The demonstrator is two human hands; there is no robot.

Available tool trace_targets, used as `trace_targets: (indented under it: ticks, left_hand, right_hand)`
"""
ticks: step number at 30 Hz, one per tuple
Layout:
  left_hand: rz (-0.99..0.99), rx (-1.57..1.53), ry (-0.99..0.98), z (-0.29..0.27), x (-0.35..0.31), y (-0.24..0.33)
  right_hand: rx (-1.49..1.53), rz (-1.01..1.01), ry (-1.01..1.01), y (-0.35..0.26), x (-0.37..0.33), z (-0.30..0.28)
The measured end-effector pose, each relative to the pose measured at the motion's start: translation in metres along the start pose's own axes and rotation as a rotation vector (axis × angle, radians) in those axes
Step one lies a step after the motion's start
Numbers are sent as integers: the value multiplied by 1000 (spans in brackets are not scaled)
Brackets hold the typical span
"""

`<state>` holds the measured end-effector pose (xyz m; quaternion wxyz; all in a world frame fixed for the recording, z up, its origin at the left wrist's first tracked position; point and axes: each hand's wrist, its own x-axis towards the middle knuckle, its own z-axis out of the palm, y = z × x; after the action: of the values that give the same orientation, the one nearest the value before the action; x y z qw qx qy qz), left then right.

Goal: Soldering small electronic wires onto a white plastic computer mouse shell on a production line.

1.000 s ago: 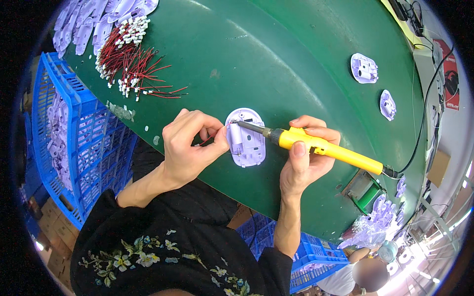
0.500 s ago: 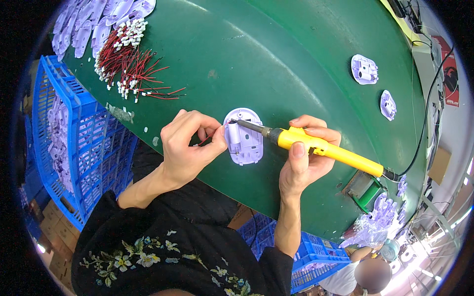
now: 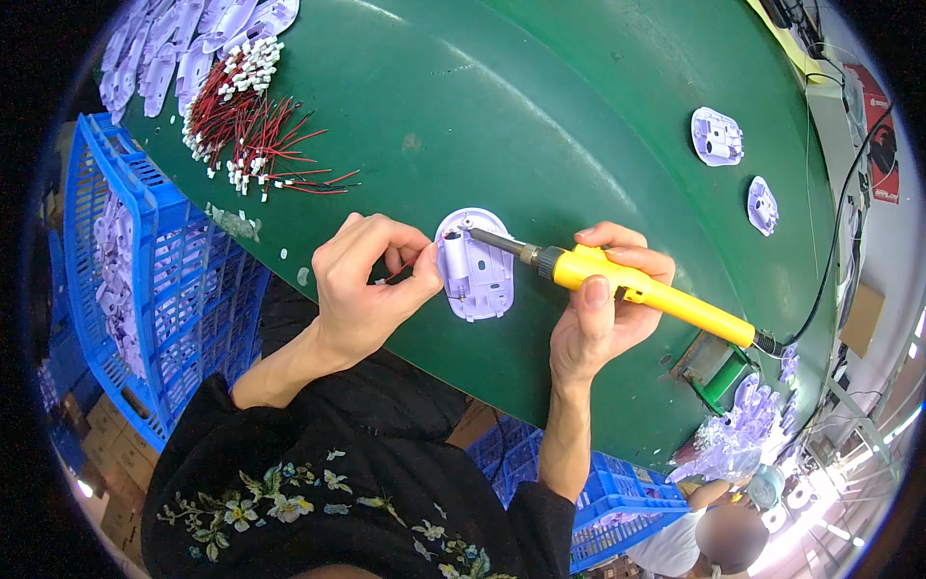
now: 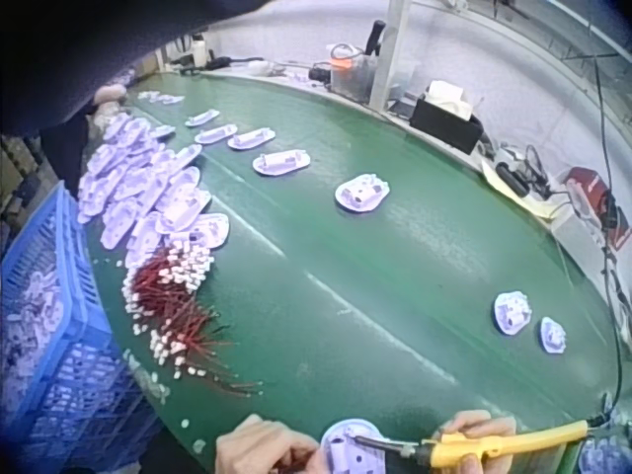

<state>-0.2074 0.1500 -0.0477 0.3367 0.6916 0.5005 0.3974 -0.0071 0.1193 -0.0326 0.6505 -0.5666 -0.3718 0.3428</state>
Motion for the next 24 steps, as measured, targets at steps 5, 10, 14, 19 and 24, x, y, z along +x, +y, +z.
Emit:
trace_targets:
  ticks: [5,10,14,19,24]
  left_hand:
    - [4,-2,2,0,0,0]
    - [0,2,3,0,0,0]
    - [-3,2,8,0,0,0]
    - [-6,-1,6,-1,1,-1]
    - [-13,12,-1,-2,1,0]
  right_hand:
    - [-2,35,-35,-1,-2,3]
    - [-12,27,-35,-1,-3,5]
    - [-16,35,-39,0,-3,4]
    - [-5,19,-23,-1,-2,6]
    - [0,17,-25,-1,-2,6]
